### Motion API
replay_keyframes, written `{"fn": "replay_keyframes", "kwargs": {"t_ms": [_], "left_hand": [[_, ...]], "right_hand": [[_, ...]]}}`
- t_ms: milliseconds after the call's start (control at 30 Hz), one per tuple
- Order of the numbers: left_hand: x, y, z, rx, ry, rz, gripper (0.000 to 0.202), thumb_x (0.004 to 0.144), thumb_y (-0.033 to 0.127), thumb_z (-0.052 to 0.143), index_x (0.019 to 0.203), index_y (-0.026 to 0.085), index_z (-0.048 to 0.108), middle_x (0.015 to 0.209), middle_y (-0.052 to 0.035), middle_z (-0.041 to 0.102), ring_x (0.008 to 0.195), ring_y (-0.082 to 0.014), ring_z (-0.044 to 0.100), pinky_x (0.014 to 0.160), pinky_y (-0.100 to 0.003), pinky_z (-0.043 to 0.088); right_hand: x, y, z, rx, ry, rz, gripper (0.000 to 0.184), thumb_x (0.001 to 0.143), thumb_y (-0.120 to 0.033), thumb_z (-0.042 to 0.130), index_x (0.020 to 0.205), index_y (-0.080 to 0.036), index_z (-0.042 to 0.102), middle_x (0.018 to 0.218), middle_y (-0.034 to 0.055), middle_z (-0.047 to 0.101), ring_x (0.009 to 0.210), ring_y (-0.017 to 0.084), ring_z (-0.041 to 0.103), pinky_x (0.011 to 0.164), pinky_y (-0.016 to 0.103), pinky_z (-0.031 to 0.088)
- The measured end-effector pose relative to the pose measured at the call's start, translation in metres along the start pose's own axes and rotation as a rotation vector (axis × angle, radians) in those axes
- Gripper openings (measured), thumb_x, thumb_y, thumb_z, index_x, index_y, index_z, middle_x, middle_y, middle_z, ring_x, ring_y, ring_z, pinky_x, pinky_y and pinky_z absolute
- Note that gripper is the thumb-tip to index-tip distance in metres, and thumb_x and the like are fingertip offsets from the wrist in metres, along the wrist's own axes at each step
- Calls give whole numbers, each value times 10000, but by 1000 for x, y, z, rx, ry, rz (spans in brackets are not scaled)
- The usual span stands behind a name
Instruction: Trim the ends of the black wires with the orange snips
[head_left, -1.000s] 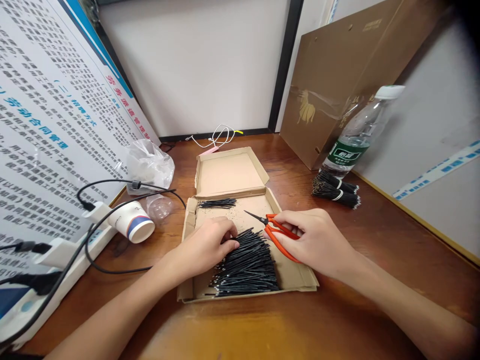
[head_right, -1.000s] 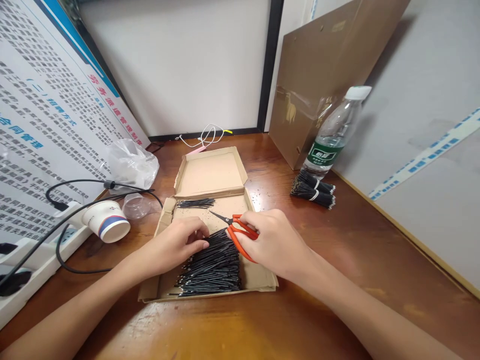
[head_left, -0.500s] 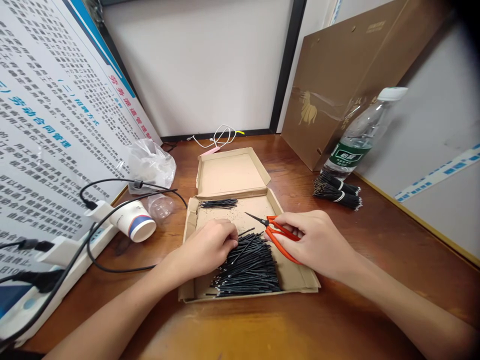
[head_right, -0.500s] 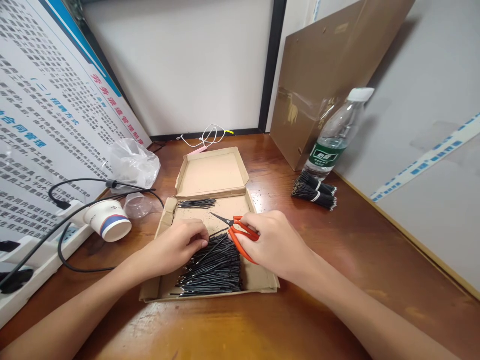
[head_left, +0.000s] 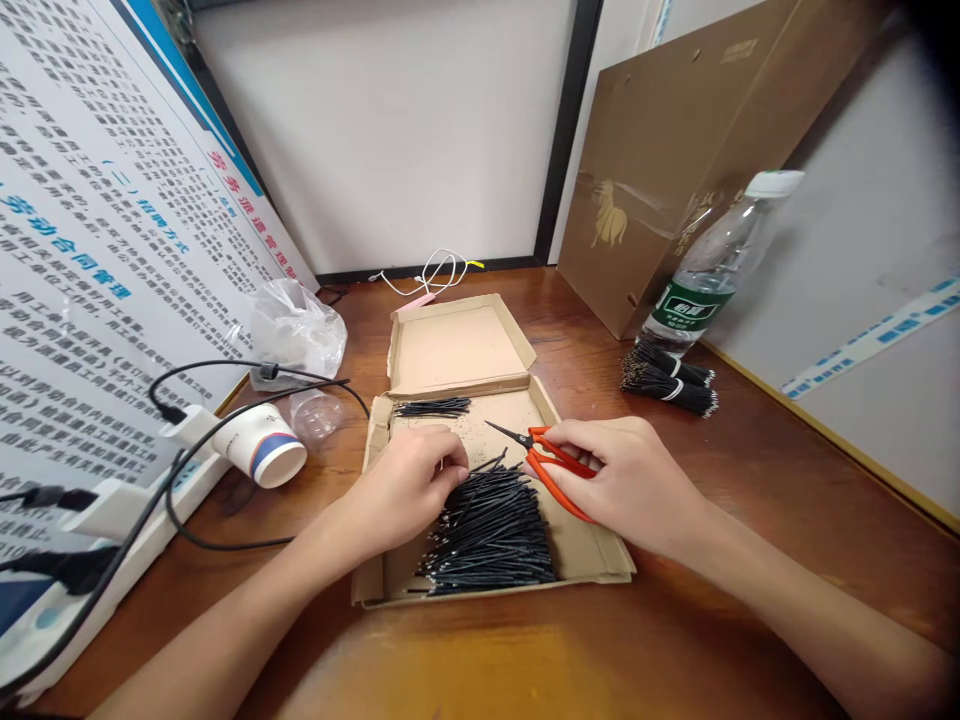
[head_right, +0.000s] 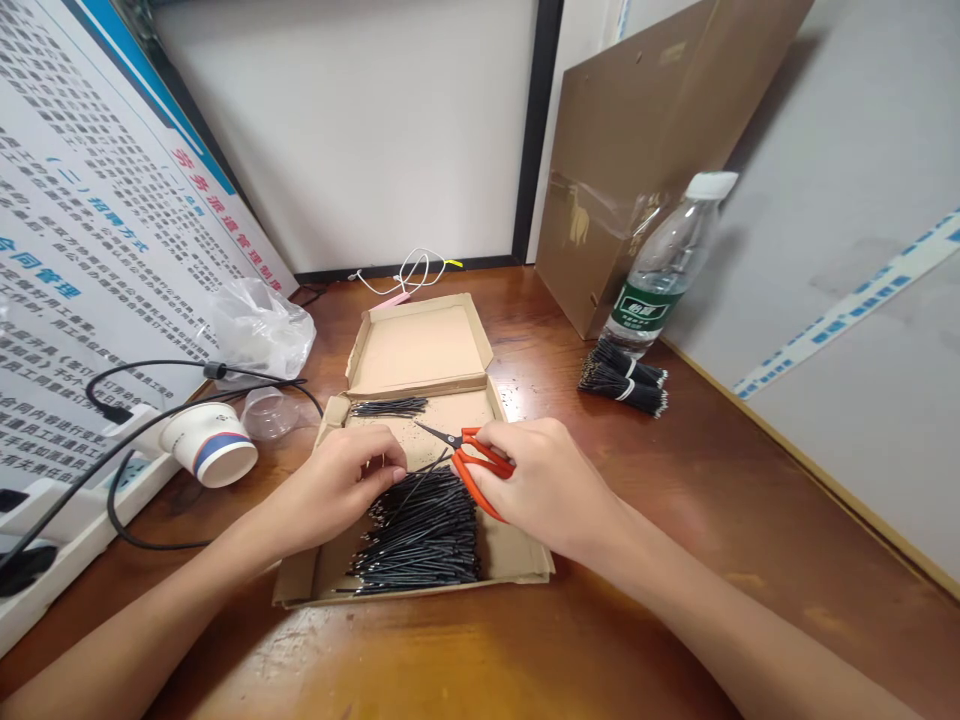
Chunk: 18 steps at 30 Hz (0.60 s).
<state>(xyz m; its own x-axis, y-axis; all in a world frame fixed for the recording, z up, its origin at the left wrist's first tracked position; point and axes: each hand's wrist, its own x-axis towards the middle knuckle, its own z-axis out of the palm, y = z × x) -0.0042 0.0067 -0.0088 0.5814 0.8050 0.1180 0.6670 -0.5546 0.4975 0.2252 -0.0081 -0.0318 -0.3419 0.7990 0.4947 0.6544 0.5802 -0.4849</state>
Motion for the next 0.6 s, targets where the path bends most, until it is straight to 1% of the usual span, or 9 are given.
{"fn": "replay_keyframes", "kwargs": {"t_ms": [100, 233, 400, 500, 600], "left_hand": [[-1, 1, 0, 10, 81, 48, 149, 833, 18, 549, 744, 130, 590, 728, -17, 599, 713, -146, 535, 679, -278, 391], [-4, 0, 3, 36, 72, 117, 144, 861, 43, 518, 767, 136, 573, 765, -28, 586, 744, -156, 531, 685, -285, 393], [-4, -1, 4, 29, 99, 84, 149, 850, 29, 512, 769, 144, 561, 759, -22, 586, 735, -155, 524, 684, -288, 388], [-3, 1, 2, -22, 110, 58, 148, 847, 37, 524, 757, 146, 567, 734, -11, 592, 709, -146, 519, 673, -280, 381], [-2, 5, -1, -101, 85, 12, 136, 865, 83, 535, 757, 150, 582, 728, -4, 604, 699, -141, 520, 664, -272, 377]], "right_hand": [[1, 0, 0, -3, 3, 2, 209, 837, -228, 564, 692, -125, 674, 502, -21, 534, 447, 79, 358, 449, 236, 291], [1, 0, -1, -20, 15, 6, 175, 829, -224, 581, 736, -120, 686, 525, -19, 559, 448, 76, 365, 457, 236, 298], [-1, 2, 0, -26, 9, 10, 174, 823, -234, 589, 718, -129, 680, 506, -28, 530, 449, 79, 357, 452, 236, 301], [-1, 1, 1, -10, 10, 19, 161, 819, -232, 593, 723, -139, 683, 512, -25, 548, 445, 80, 366, 450, 234, 310], [1, -2, -2, 26, 34, 93, 127, 810, -226, 603, 769, -151, 696, 552, -13, 600, 454, 86, 403, 458, 229, 340]]}}
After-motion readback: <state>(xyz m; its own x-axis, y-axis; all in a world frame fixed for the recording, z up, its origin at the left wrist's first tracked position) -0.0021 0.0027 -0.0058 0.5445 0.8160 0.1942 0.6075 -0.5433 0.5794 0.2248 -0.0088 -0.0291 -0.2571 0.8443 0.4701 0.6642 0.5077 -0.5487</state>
